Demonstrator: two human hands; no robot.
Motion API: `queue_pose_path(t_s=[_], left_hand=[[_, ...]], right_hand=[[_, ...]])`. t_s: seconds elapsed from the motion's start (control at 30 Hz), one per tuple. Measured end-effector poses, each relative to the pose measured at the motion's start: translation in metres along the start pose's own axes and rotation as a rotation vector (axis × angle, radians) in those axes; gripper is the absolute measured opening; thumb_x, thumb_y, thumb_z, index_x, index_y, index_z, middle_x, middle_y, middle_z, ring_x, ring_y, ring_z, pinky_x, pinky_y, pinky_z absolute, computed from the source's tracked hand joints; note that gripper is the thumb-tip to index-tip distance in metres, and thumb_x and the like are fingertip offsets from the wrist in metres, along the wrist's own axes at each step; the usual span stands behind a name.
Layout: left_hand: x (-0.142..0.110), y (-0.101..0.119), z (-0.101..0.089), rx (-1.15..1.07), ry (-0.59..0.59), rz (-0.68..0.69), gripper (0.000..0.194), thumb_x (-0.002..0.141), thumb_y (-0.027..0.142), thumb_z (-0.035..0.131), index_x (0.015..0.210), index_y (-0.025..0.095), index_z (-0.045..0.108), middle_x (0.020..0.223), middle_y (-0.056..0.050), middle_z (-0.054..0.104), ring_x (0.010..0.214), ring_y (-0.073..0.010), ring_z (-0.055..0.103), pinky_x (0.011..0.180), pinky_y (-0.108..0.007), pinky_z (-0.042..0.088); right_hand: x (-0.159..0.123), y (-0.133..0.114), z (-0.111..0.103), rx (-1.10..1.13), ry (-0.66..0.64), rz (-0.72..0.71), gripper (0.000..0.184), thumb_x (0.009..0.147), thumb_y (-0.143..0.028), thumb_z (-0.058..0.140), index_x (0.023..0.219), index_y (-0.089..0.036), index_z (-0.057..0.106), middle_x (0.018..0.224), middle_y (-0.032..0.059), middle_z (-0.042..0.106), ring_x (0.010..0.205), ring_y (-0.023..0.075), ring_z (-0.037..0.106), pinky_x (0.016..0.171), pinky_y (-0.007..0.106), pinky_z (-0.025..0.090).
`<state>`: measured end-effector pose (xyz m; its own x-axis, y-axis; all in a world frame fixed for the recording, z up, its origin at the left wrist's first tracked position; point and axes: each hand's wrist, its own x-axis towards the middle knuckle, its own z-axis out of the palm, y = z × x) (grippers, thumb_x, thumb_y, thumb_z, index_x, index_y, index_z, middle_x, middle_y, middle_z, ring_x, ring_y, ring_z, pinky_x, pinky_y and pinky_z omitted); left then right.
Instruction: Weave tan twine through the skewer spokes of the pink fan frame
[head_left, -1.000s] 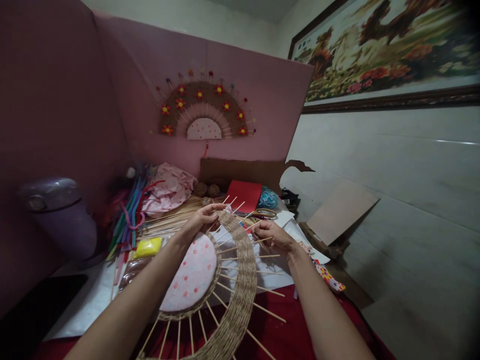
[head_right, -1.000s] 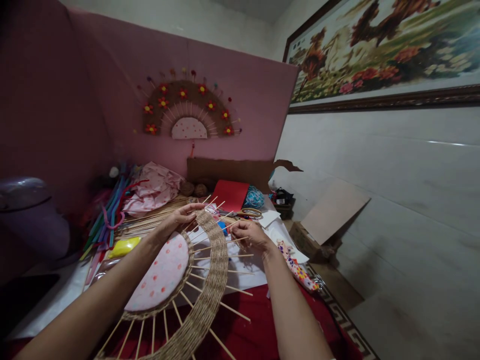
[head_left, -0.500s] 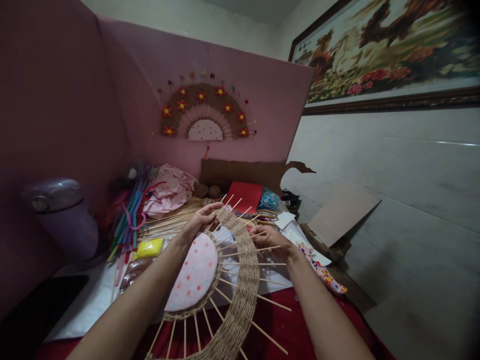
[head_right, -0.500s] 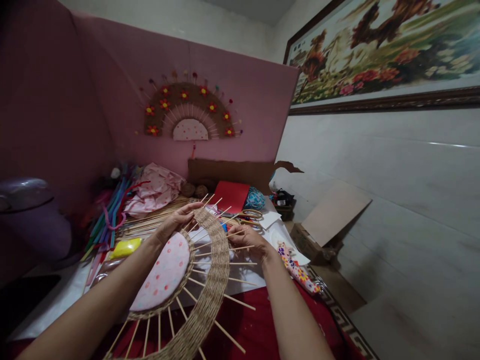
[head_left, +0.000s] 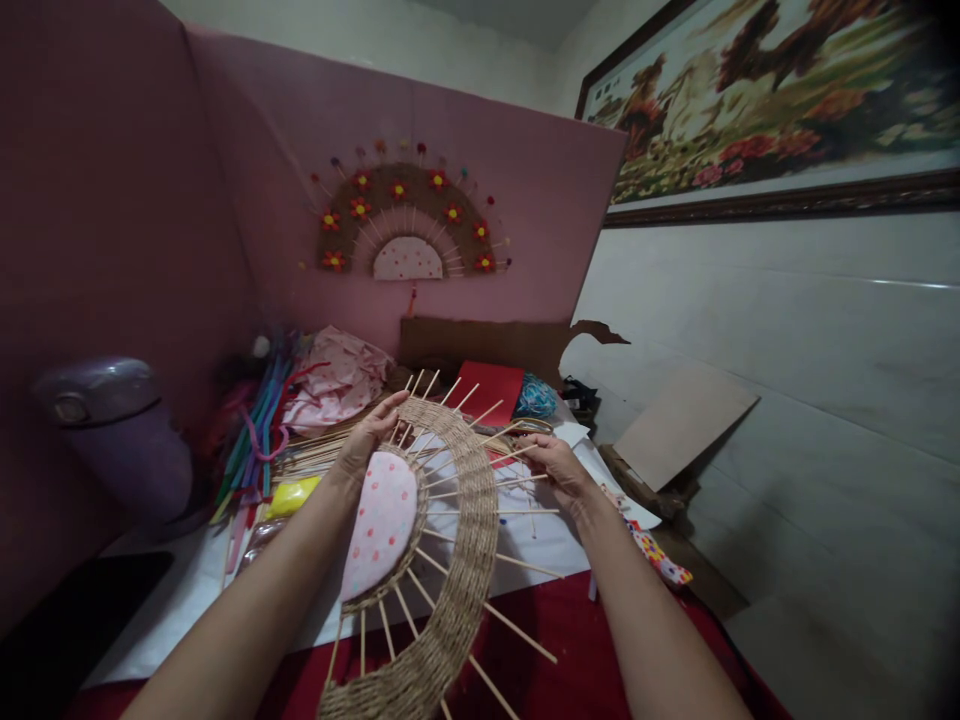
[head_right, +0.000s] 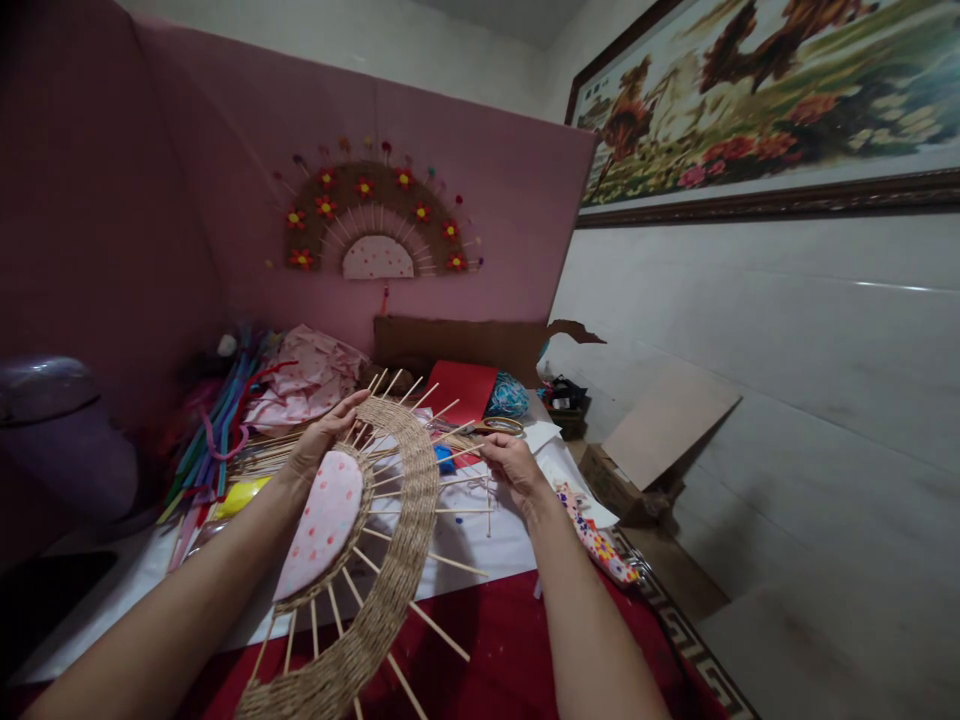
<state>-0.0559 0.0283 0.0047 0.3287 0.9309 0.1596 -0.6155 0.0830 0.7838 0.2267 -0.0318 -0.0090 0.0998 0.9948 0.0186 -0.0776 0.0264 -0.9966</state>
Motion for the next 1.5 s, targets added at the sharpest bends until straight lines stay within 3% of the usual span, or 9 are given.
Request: queue_pose_path(t_s=[0.3, 0.47, 0.53, 0.63, 0.73, 0.83, 1.0, 1.2, 1.5], left_hand=[[0.003, 0.008, -0.012, 0.028, 0.100, 0.009, 0.054, 0.072, 0.012, 0.058, 0.125, 0.019, 0.048, 0.078, -0.002, 0.067, 0.059, -0.0129, 0.061, 0.058, -0.025, 0.050], [0.001, 0.007, 0.000, 0.030, 0.039, -0.005, 0.053, 0.071, 0.012, 0.061, 0.122, 0.018, 0.050, 0.080, -0.002, 0.066, 0.064, -0.0126, 0.063, 0.061, -0.024, 0.051], [-0.002, 0.003, 0.011, 0.009, -0.002, -0.012, 0.047, 0.070, 0.011, 0.062, 0.116, 0.017, 0.054, 0.082, -0.003, 0.067, 0.068, -0.0129, 0.063, 0.063, -0.024, 0.051], [-0.006, -0.007, 0.028, -0.006, -0.073, -0.081, 0.041, 0.069, 0.011, 0.064, 0.109, 0.017, 0.057, 0.087, -0.004, 0.067, 0.068, -0.0132, 0.063, 0.062, -0.024, 0.051], [-0.009, -0.016, 0.039, -0.015, -0.116, -0.143, 0.040, 0.069, 0.012, 0.065, 0.109, 0.017, 0.057, 0.086, -0.003, 0.066, 0.064, -0.0126, 0.062, 0.060, -0.024, 0.051], [-0.008, -0.022, 0.040, -0.030, -0.145, -0.161, 0.041, 0.068, 0.011, 0.065, 0.108, 0.017, 0.058, 0.083, -0.004, 0.066, 0.062, -0.0128, 0.062, 0.060, -0.025, 0.051], [-0.005, -0.022, 0.031, -0.030, -0.132, -0.163, 0.043, 0.067, 0.011, 0.065, 0.109, 0.016, 0.058, 0.085, -0.004, 0.066, 0.066, -0.0136, 0.063, 0.061, -0.025, 0.050], [-0.009, -0.019, 0.032, -0.052, -0.099, -0.139, 0.042, 0.068, 0.011, 0.066, 0.108, 0.017, 0.058, 0.086, -0.004, 0.065, 0.065, -0.0129, 0.062, 0.060, -0.025, 0.050], [-0.010, -0.020, 0.036, -0.080, -0.083, -0.118, 0.042, 0.069, 0.010, 0.065, 0.109, 0.016, 0.057, 0.083, -0.005, 0.065, 0.061, -0.0121, 0.060, 0.057, -0.024, 0.049]], right_hand=[[0.024, 0.015, -0.035, -0.054, 0.690, -0.230, 0.031, 0.074, -0.053, 0.040, 0.063, -0.024, 0.035, 0.052, -0.0021, 0.044, 0.044, 0.0120, 0.043, 0.038, 0.024, 0.033], [0.017, 0.009, -0.024, -0.259, 0.789, -0.397, 0.020, 0.066, -0.034, 0.055, 0.080, -0.020, 0.053, 0.092, 0.0114, 0.060, 0.098, 0.0280, 0.052, 0.079, 0.040, 0.044], [0.011, 0.005, -0.011, -0.412, 0.668, -0.561, 0.025, 0.071, -0.030, 0.052, 0.091, -0.017, 0.058, 0.110, 0.0142, 0.057, 0.112, 0.0271, 0.046, 0.095, 0.042, 0.035], [0.004, 0.003, 0.012, -0.428, 0.303, -0.664, 0.035, 0.078, -0.030, 0.051, 0.110, -0.018, 0.056, 0.122, 0.0120, 0.052, 0.117, 0.0227, 0.044, 0.099, 0.039, 0.033], [-0.001, 0.007, 0.030, -0.246, -0.041, -0.540, 0.048, 0.074, -0.030, 0.059, 0.121, -0.023, 0.049, 0.125, 0.0082, 0.052, 0.120, 0.0229, 0.043, 0.096, 0.037, 0.037], [-0.007, 0.008, 0.039, -0.025, -0.235, -0.376, 0.051, 0.071, -0.033, 0.064, 0.119, -0.024, 0.050, 0.114, 0.0077, 0.058, 0.108, 0.0233, 0.053, 0.085, 0.034, 0.044], [-0.017, 0.000, 0.039, 0.200, -0.332, -0.121, 0.034, 0.075, -0.040, 0.060, 0.103, -0.021, 0.058, 0.086, 0.0050, 0.064, 0.070, 0.0154, 0.059, 0.063, 0.027, 0.045], [-0.018, 0.004, 0.039, 0.266, -0.337, -0.037, 0.021, 0.062, -0.028, 0.074, 0.070, -0.017, 0.059, 0.062, -0.0032, 0.057, 0.048, 0.0069, 0.046, 0.048, 0.020, 0.037], [-0.023, 0.001, 0.046, 0.343, -0.337, 0.056, 0.017, 0.065, -0.022, 0.069, 0.079, -0.016, 0.062, 0.059, -0.0026, 0.059, 0.044, 0.0068, 0.046, 0.042, 0.019, 0.036]])
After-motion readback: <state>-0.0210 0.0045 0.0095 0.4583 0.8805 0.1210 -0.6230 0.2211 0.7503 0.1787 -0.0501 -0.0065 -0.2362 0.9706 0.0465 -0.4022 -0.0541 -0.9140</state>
